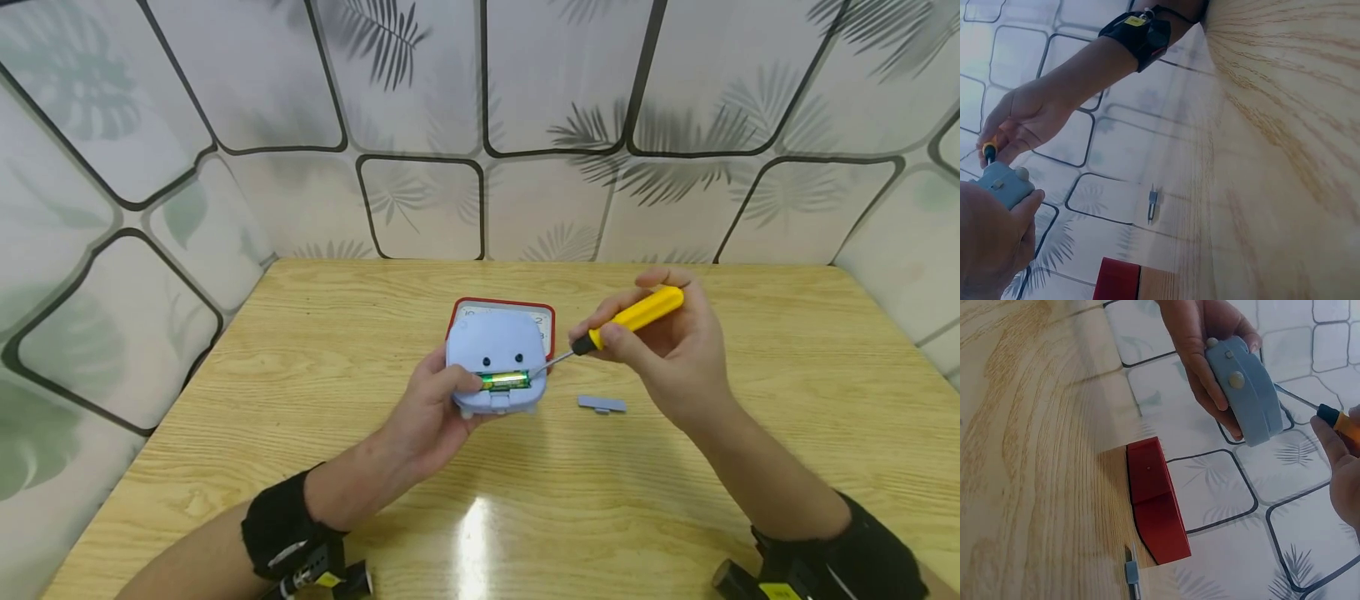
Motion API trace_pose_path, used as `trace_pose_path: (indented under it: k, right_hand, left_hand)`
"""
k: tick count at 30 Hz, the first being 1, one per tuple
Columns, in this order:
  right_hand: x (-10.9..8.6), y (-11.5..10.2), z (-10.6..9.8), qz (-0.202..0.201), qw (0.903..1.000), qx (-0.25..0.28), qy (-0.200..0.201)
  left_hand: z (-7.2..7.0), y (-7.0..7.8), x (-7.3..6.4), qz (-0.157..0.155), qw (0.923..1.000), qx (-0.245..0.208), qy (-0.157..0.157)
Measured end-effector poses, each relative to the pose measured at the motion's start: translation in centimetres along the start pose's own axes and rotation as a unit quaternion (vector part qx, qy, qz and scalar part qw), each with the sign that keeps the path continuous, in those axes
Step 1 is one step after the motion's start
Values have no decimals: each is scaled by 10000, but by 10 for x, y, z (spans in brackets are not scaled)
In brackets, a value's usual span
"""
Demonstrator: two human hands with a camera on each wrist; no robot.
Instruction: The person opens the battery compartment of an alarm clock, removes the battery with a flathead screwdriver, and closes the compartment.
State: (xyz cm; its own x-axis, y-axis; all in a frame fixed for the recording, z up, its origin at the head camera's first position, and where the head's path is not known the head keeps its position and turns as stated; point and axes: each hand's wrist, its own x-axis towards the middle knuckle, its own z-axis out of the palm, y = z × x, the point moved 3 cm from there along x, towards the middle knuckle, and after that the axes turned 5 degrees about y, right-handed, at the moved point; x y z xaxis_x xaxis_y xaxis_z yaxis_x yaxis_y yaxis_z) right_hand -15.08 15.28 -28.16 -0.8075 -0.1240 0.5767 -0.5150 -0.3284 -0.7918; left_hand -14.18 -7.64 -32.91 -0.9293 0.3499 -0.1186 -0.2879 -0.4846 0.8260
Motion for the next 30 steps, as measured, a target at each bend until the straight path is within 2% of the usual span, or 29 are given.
trace_pose_path:
  k: [3, 6, 10, 14, 20, 30]
  right_hand:
    - [0, -1, 1, -231, 9996, -158, -52]
    - [1, -3, 3, -631, 9977, -224, -116]
    - [1, -6, 7, -1239, 9913, -373, -220]
    - [-1, -7, 12, -1653, 9833, -636, -427]
    - [-5, -8, 18, -2001, 9711, -1087, -720]
    - [-8, -8, 22, -2406, 9490, -1720, -1095]
  left_hand:
    - [0, -1, 1, -38, 9999, 117, 79]
    - [0, -2, 1, -60, 9998, 175, 103]
    - [0, -2, 1, -63, 9996, 258, 106]
    - [0, -4, 1, -87, 9992, 347, 196]
    - [0, -5, 1, -124, 9981, 468, 387]
    - [1, -5, 1, -216, 9964, 672, 466]
